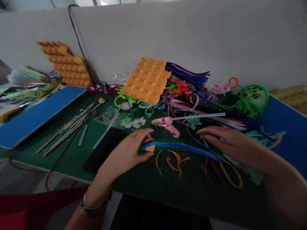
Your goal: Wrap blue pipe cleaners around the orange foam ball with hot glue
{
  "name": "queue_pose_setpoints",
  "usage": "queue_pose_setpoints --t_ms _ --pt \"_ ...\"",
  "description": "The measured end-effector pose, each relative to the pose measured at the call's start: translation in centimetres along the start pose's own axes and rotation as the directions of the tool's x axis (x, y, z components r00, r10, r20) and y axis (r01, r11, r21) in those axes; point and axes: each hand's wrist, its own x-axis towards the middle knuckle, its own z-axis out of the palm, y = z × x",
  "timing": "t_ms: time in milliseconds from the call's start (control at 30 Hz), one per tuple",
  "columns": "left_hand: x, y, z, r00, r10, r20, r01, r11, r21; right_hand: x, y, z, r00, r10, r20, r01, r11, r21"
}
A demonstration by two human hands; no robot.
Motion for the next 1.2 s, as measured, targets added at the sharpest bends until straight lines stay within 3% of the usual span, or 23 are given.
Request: queue_pose_setpoints --t_ms 67,133,233,333,500,700,800,1000,1200 --pt "0.0 0.2 0.2 0.998 0.052 -0.036 -0.049 0.996 0.072 -1.2 -2.3 -0.9 0.986 -0.04 -0.163 0.042 0.999 0.011" --pt "0.0 0.8 0.3 0.991 0.11 -0.079 -0.096 0.982 0.164 -2.0 -4.8 -1.1 0.947 -0.155 -0.282 0.161 0.987 -0.001" --pt "0.1 1.8 0.3 0.968 0.207 -0.143 -0.154 0.937 0.312 -2.4 -8.0 -0.1 0.929 -0.25 -0.274 0.234 0.968 -0.087" --pt "0.2 2.6 0.1 0.941 0.277 -0.194 -0.174 0.89 0.422 -2.1 -9.4 1.5 0.93 -0.295 -0.221 0.278 0.955 -0.104" --pt "0.2 2.7 0.0 0.912 0.319 -0.259 -0.195 0.89 0.412 -1.4 -9.1 2.2 0.951 -0.211 -0.228 0.246 0.959 0.143" --pt "-0.1 2.5 -0.1 0.903 0.34 -0.264 -0.231 0.9 0.368 -1.5 -9.0 1.3 0.948 -0.165 -0.272 0.236 0.939 0.252" --pt "0.0 2.5 0.0 0.913 0.332 -0.238 -0.233 0.901 0.365 -1.2 -8.7 1.4 0.956 -0.182 -0.228 0.231 0.951 0.206" --pt "0.4 2.6 0.5 0.912 0.343 -0.226 -0.246 0.896 0.369 -0.2 -7.7 2.8 0.94 -0.257 -0.222 0.249 0.966 -0.067" --pt "0.5 2.6 0.7 0.927 0.304 -0.22 -0.186 0.881 0.435 -0.4 -8.5 3.3 0.97 -0.141 -0.197 0.161 0.983 0.084"
